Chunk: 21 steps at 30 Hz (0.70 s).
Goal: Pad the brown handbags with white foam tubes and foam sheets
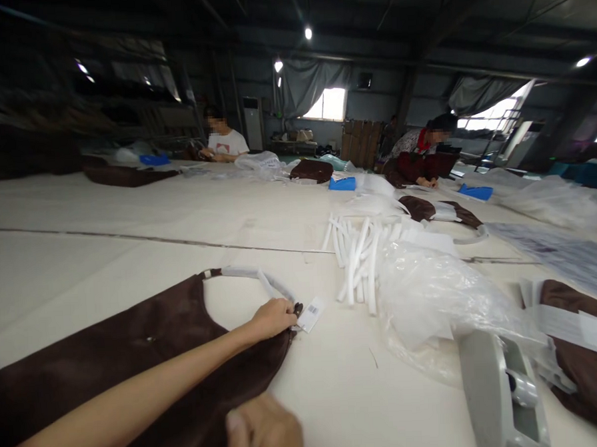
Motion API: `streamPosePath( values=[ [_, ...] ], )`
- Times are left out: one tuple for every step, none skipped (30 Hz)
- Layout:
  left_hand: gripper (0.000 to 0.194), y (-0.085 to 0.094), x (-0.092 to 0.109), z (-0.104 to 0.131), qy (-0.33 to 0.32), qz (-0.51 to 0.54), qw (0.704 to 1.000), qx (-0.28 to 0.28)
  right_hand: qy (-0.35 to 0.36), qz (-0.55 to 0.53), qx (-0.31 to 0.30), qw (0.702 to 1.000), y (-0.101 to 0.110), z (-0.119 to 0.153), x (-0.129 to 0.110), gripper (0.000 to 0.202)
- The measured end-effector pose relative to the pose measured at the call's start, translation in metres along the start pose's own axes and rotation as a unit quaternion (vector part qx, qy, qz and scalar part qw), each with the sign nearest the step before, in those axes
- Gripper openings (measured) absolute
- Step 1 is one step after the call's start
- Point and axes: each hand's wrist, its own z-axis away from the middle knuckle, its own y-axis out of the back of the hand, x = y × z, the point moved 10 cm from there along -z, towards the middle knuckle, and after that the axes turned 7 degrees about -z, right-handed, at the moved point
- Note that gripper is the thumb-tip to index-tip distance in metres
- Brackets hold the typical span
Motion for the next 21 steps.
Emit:
streamPosePath(
  values=[
    [0.009, 0.001, -0.004, 0.003, -0.002, 0.029, 1.0, -0.004, 0.001, 0.04, 0.05, 0.998, 0.03, -0.011, 0.003, 0.034],
    [0.012, 0.002, -0.006, 0.006, -0.003, 0.06, 0.998, -0.007, 0.007, 0.09, 0.08, 0.993, 0.055, -0.024, 0.007, 0.037],
    [0.015, 0.003, -0.009, 0.008, -0.004, 0.091, 0.996, -0.008, 0.006, 0.148, 0.083, 0.985, 0.071, -0.037, 0.013, 0.044],
    [0.018, 0.005, -0.01, 0.01, -0.004, 0.122, 0.993, -0.007, -0.003, 0.205, 0.067, 0.977, 0.081, -0.052, 0.022, 0.054],
    [0.02, 0.007, -0.011, 0.012, -0.004, 0.149, 0.989, -0.005, -0.012, 0.255, 0.038, 0.966, 0.084, -0.065, 0.033, 0.064],
    [0.021, 0.009, -0.011, 0.013, -0.003, 0.173, 0.985, -0.003, -0.023, 0.295, 0.004, 0.955, 0.083, -0.077, 0.044, 0.071],
    [0.022, 0.01, -0.011, 0.014, -0.003, 0.193, 0.981, -0.001, -0.03, 0.323, -0.027, 0.945, 0.079, -0.087, 0.054, 0.074],
    [0.022, 0.011, -0.01, 0.015, -0.004, 0.209, 0.978, -0.001, -0.034, 0.341, -0.05, 0.938, 0.075, -0.094, 0.062, 0.073],
    [0.022, 0.012, -0.009, 0.015, -0.005, 0.222, 0.975, -0.002, -0.035, 0.35, -0.067, 0.934, 0.071, -0.099, 0.068, 0.067],
    [0.022, 0.012, -0.008, 0.014, -0.005, 0.232, 0.973, -0.004, -0.037, 0.352, -0.076, 0.932, 0.069, -0.101, 0.072, 0.06],
    [0.022, 0.012, -0.007, 0.013, -0.004, 0.239, 0.971, -0.008, -0.042, 0.35, -0.079, 0.932, 0.069, -0.102, 0.074, 0.052],
    [0.021, 0.012, -0.007, 0.012, 0.0, 0.244, 0.97, -0.012, -0.049, 0.346, -0.08, 0.934, 0.072, -0.1, 0.075, 0.045],
    [0.02, 0.01, -0.007, 0.01, 0.006, 0.247, 0.969, -0.019, -0.058, 0.342, -0.079, 0.935, 0.076, -0.097, 0.074, 0.039],
    [0.02, 0.007, -0.007, 0.008, 0.013, 0.248, 0.968, -0.03, -0.067, 0.341, -0.077, 0.935, 0.082, -0.092, 0.072, 0.034],
    [0.019, 0.004, -0.007, 0.007, 0.021, 0.247, 0.968, -0.045, -0.079, 0.342, -0.073, 0.934, 0.089, -0.087, 0.068, 0.029],
    [0.017, -0.001, -0.006, 0.005, 0.028, 0.246, 0.967, -0.063, -0.096, 0.343, -0.067, 0.932, 0.096, -0.08, 0.064, 0.023],
    [0.017, -0.005, -0.005, 0.004, 0.035, 0.245, 0.965, -0.082, -0.117, 0.342, -0.057, 0.931, 0.104, -0.073, 0.06, 0.018],
    [0.018, -0.009, -0.005, 0.002, 0.042, 0.244, 0.964, -0.099, -0.138, 0.33, -0.043, 0.933, 0.11, -0.066, 0.055, 0.013],
    [0.02, -0.011, -0.004, 0.001, 0.049, 0.243, 0.962, -0.114, -0.156, 0.296, -0.032, 0.942, 0.112, -0.06, 0.049, 0.01],
    [0.023, -0.013, -0.004, -0.001, 0.057, 0.242, 0.96, -0.125, -0.176, 0.235, -0.025, 0.956, 0.108, -0.055, 0.045, 0.009],
    [0.027, -0.014, -0.004, -0.002, 0.064, 0.24, 0.959, -0.137, -0.195, 0.154, -0.023, 0.968, 0.098, -0.05, 0.041, 0.01]
  ],
)
